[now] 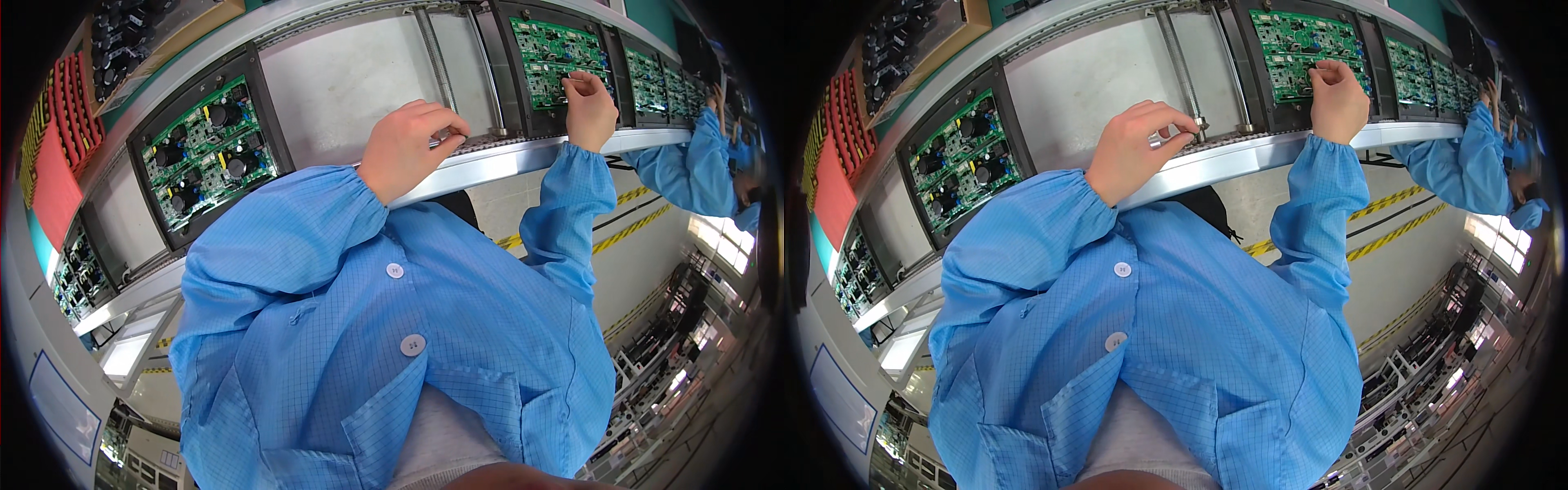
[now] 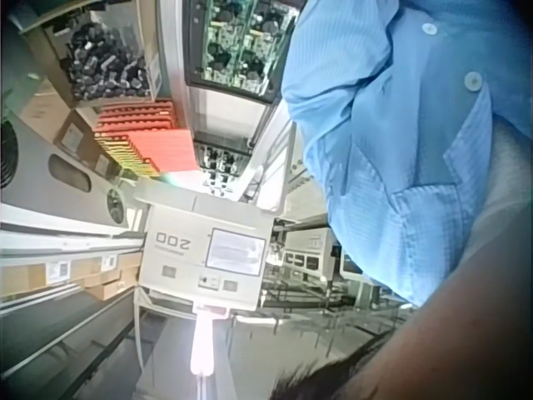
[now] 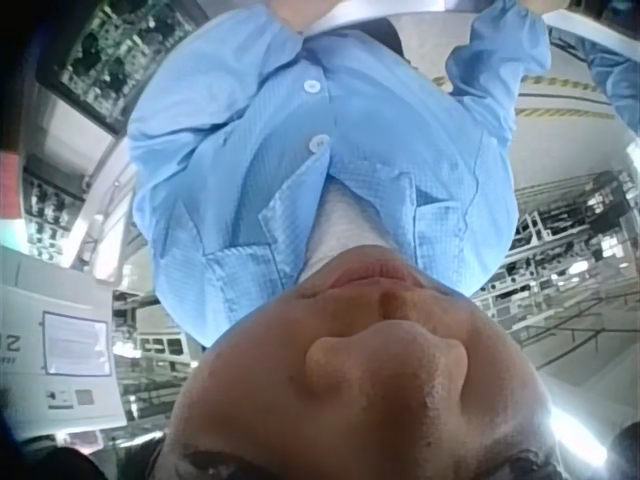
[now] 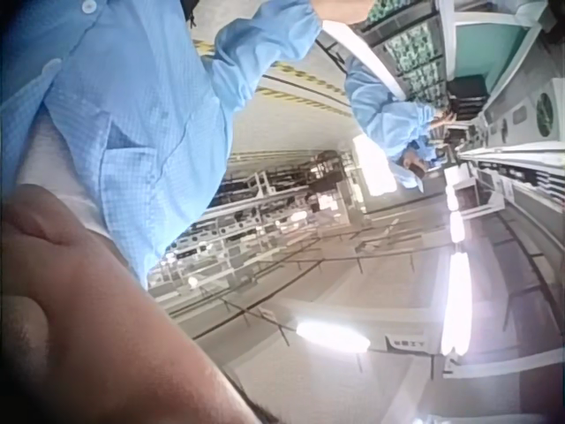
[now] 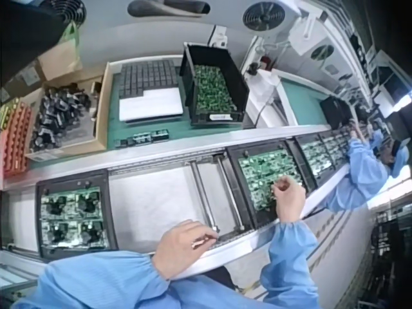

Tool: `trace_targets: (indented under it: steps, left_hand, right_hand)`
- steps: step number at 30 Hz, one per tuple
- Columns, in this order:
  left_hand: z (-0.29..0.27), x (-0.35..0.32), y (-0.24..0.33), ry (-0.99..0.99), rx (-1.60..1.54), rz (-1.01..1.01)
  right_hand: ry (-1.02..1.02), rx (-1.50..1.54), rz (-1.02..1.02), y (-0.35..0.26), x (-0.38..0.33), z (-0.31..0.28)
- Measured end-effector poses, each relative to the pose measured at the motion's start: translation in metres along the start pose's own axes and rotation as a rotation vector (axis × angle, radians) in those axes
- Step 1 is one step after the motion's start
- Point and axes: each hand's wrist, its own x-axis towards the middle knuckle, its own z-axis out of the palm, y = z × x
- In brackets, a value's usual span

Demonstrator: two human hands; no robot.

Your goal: Manually attaching components to printed circuit boards at an assembly line station.

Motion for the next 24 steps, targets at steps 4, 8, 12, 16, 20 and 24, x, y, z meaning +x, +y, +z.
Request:
trace_targets:
  steps: [4,8,12,16,20,24]
  left_hand:
    - [0.002,0.001,0.000,0.004,-0.008,0.006]
    - [0.002,0.001,0.001,0.004,0.015,0.003]
    - [0.005,0.003,0.000,0.014,0.014,0.034]
    - [0.005,0.005,0.001,0.018,0.017,0.030]
    - [0.006,0.007,0.004,0.023,-0.055,-0.043]
    - [-0.004,0.010,0.013,-0.047,-0.124,-0.251]
  right_hand:
    - [-0.021,-0.043,-0.006,0.000,0.004,0.001]
    - [-0.014,-0.043,0.003,-0.005,0.003,0.000]
    - [0.008,-0.146,0.007,-0.012,0.001,0.003]
    - [0.002,-0.128,-0.010,-0.010,0.001,0.003]
    - [-0.017,-0.123,-0.089,-0.002,0.003,0.000]
    - [0.044,0.124,-0.115,-0.006,-0.013,-0.023]
